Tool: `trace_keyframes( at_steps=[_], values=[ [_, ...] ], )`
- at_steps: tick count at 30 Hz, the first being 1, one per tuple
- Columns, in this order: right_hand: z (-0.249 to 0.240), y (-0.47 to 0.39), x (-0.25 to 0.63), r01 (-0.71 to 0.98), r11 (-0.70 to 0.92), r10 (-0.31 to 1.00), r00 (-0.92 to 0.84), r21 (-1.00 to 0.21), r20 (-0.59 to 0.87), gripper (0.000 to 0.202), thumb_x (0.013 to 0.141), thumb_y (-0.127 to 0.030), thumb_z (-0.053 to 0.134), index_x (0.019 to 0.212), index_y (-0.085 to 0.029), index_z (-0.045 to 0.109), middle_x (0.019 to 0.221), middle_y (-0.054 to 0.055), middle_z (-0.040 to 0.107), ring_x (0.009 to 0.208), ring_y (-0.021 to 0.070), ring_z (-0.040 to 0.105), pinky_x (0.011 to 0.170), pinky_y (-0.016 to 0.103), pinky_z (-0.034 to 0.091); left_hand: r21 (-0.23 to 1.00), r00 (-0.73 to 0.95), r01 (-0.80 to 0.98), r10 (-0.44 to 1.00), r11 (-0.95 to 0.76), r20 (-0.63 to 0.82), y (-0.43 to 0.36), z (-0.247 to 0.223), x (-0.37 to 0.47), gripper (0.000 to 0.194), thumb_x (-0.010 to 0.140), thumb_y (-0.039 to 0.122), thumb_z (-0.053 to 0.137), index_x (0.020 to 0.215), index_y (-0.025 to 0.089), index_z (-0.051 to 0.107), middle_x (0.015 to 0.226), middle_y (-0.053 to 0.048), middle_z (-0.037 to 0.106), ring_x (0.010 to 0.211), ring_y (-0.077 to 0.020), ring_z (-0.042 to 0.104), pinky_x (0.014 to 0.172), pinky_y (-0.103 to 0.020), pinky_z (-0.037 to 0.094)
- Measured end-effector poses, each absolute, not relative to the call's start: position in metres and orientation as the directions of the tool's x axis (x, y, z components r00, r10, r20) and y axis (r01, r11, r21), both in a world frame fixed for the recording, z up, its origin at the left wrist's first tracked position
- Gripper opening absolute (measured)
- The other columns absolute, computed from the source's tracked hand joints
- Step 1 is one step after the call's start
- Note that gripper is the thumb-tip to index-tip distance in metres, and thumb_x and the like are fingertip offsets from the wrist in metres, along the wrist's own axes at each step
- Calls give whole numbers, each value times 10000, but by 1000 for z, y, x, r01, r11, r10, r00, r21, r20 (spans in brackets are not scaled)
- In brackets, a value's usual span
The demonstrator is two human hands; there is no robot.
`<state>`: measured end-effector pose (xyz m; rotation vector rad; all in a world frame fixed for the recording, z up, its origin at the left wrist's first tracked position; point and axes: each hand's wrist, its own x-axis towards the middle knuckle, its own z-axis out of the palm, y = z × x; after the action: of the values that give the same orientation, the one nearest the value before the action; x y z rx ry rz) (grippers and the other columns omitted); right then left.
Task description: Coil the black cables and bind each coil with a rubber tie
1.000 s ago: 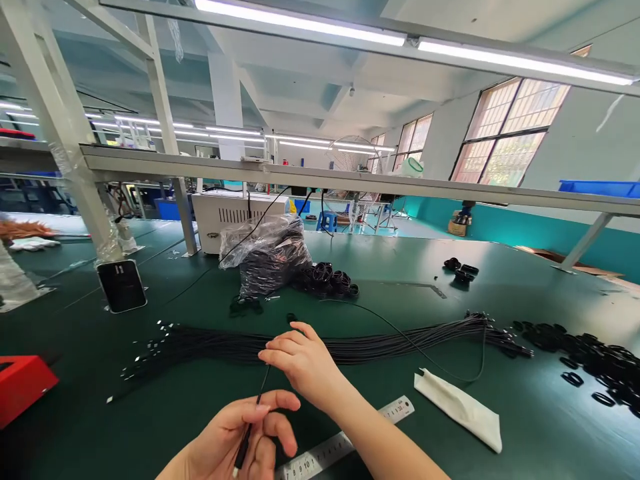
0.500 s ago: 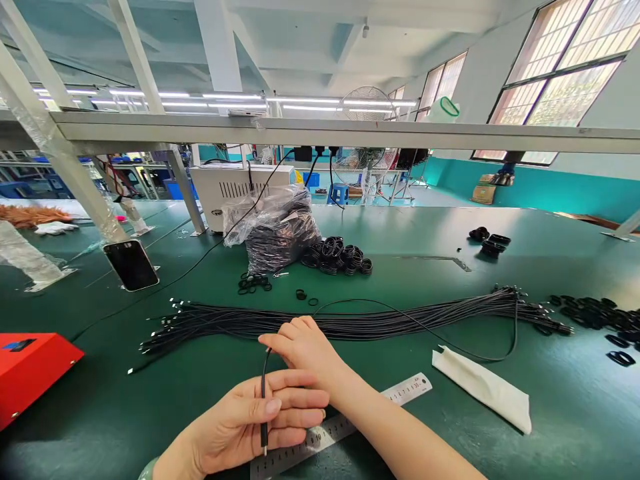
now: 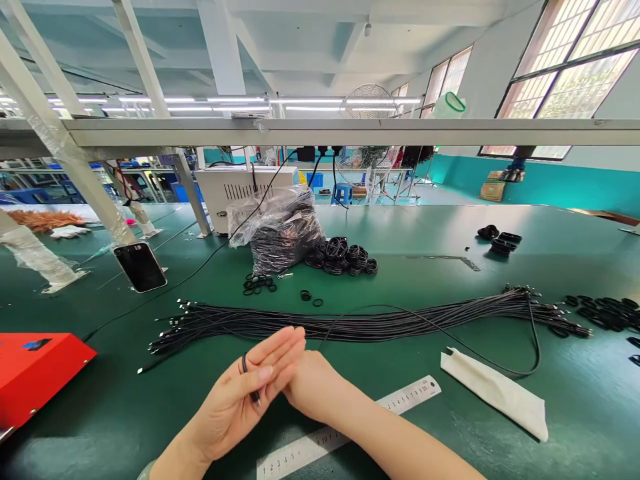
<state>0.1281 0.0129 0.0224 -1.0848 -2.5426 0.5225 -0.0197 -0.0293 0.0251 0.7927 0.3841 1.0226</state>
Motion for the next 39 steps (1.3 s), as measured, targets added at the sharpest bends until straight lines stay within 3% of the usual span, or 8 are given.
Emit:
trace_keyframes(
  at_steps=[5,12,21,27,29,33,36,39],
  values=[
    [37,-4,135,600,680,672,-740,-421,31,210,971,-233,409,1048,-189,599,828,56,712,711,198,672,568,231,416,840,184,-543,973,-18,140,-17,25,-25,442,827,108,560,1235,255,649,1518,14,411,1448,-235,226,1206,-325,187],
    [62,-14,135,643,710,672,-741,-287,3,339,966,-218,387,1296,-207,467,824,75,734,685,247,703,533,247,387,810,8,-576,990,-112,143,-16,34,-34,414,849,108,535,1218,252,658,1497,6,452,1434,-219,274,1210,-342,182],
    [91,-48,149,622,733,637,-770,-274,-46,199,920,-221,460,1073,-209,586,741,60,711,621,241,681,449,244,285,798,4,-601,998,-44,58,-47,44,-23,478,877,143,532,1321,319,564,1514,36,424,1442,-200,242,1206,-309,166],
    [68,-57,161,633,638,679,-731,-438,-67,143,902,-183,470,897,-220,608,713,30,681,602,185,654,489,211,331,627,157,-778,980,44,126,-61,41,-10,693,928,45,311,1500,400,144,1519,39,408,1399,-132,329,1192,-346,217],
    [55,-62,162,607,555,681,-724,-569,-108,168,893,-147,454,909,-220,605,696,-1,663,510,133,608,483,193,349,591,246,-803,947,80,205,-67,41,-4,660,926,45,283,1499,365,203,1509,48,422,1393,-112,335,1188,-310,214],
    [38,-63,162,539,406,732,-675,-738,-90,269,893,-82,362,970,-210,586,664,-44,611,438,79,542,502,170,388,602,423,-784,843,156,333,-81,44,7,526,917,105,312,1377,279,497,1522,66,395,1415,-94,278,1148,-198,241],
    [39,-58,166,563,395,775,-628,-726,-66,270,918,-111,335,905,-190,592,565,-43,548,454,101,523,516,189,391,632,471,-752,823,187,317,-89,48,11,573,893,83,347,1384,350,473,1525,81,395,1426,-111,263,1159,-247,240],
    [47,-60,171,567,478,742,-670,-671,-37,242,900,-102,371,847,-194,588,569,-36,550,481,107,506,533,200,377,697,389,-706,890,124,236,-90,49,10,665,867,27,371,1389,434,430,1530,120,380,1449,-126,208,1190,-321,182]
  ],
)
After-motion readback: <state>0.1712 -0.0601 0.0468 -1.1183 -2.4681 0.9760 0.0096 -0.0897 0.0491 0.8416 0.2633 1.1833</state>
